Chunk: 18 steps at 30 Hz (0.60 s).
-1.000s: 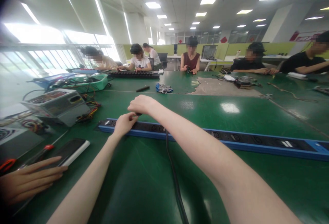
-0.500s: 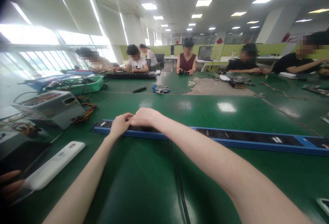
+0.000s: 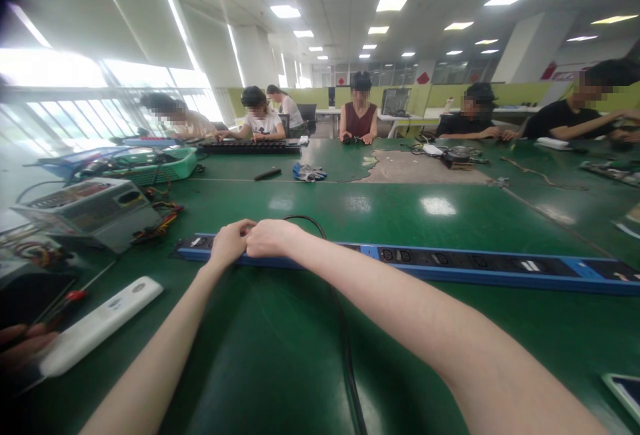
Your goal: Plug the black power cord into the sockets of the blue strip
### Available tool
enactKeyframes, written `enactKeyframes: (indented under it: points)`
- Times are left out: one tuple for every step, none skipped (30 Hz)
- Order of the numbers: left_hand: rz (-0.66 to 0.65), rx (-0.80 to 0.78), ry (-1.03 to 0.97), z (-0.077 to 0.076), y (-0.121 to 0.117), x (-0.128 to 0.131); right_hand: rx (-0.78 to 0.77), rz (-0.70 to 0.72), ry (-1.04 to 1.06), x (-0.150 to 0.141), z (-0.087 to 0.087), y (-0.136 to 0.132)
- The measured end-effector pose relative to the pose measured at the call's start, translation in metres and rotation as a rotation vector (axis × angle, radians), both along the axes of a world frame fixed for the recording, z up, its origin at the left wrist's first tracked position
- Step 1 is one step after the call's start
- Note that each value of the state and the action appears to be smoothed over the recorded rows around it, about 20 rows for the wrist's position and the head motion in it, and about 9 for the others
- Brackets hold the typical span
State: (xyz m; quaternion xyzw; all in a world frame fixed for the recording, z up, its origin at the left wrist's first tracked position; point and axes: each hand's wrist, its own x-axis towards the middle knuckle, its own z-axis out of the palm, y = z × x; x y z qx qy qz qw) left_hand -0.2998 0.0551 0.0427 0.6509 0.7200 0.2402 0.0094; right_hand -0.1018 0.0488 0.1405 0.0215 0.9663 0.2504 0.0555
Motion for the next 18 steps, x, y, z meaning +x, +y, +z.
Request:
enactKeyframes:
  points:
    - [0.001, -0.001, 0.001, 0.000, 0.000, 0.000, -0.008, -0.005, -0.001, 0.000, 0.001, -0.001]
    - [0.002, -0.002, 0.002, 0.000, -0.001, 0.000, -0.020, -0.017, -0.005, 0.001, 0.003, 0.000]
    - [0.002, -0.001, 0.004, 0.000, -0.001, 0.001, -0.033, -0.033, -0.009, 0.001, 0.005, 0.001]
    - [0.001, 0.002, 0.006, 0.000, -0.001, 0.001, -0.044, -0.050, -0.010, 0.002, 0.007, 0.002]
    - [0.000, 0.006, 0.008, 0.000, -0.001, 0.001, -0.053, -0.063, -0.012, 0.002, 0.009, 0.004]
    - [-0.001, 0.010, 0.009, 0.000, -0.001, 0.000, -0.060, -0.069, -0.013, 0.003, 0.010, 0.006]
    - [-0.002, 0.013, 0.011, -0.001, 0.000, 0.000, -0.065, -0.069, -0.014, 0.003, 0.011, 0.007]
    - [-0.005, 0.014, 0.012, -0.001, 0.000, 0.000, -0.066, -0.065, -0.015, 0.003, 0.011, 0.008]
    - [-0.006, 0.014, 0.013, -0.002, 0.001, -0.001, -0.067, -0.061, -0.015, 0.003, 0.010, 0.009]
    - [-0.008, 0.016, 0.012, -0.002, 0.002, -0.002, -0.067, -0.060, -0.017, 0.004, 0.010, 0.009]
    - [-0.010, 0.018, 0.011, -0.003, 0.002, -0.003, -0.068, -0.062, -0.020, 0.004, 0.009, 0.010]
    - [-0.013, 0.021, 0.008, -0.004, 0.003, -0.003, -0.068, -0.064, -0.023, 0.004, 0.009, 0.010]
    - [-0.014, 0.023, 0.005, -0.004, 0.003, -0.004, -0.066, -0.065, -0.029, 0.004, 0.008, 0.011]
    - [-0.013, 0.023, 0.002, -0.004, 0.004, -0.004, -0.064, -0.065, -0.036, 0.004, 0.008, 0.012]
    - [-0.014, 0.023, 0.001, -0.005, 0.004, -0.004, -0.063, -0.066, -0.043, 0.004, 0.008, 0.013]
    - [-0.013, 0.024, 0.001, -0.005, 0.004, -0.004, -0.063, -0.070, -0.049, 0.004, 0.009, 0.014]
    - [-0.011, 0.025, 0.001, -0.005, 0.004, -0.004, -0.064, -0.076, -0.052, 0.003, 0.010, 0.015]
    - [-0.009, 0.027, 0.002, -0.005, 0.003, -0.004, -0.066, -0.084, -0.053, 0.002, 0.010, 0.016]
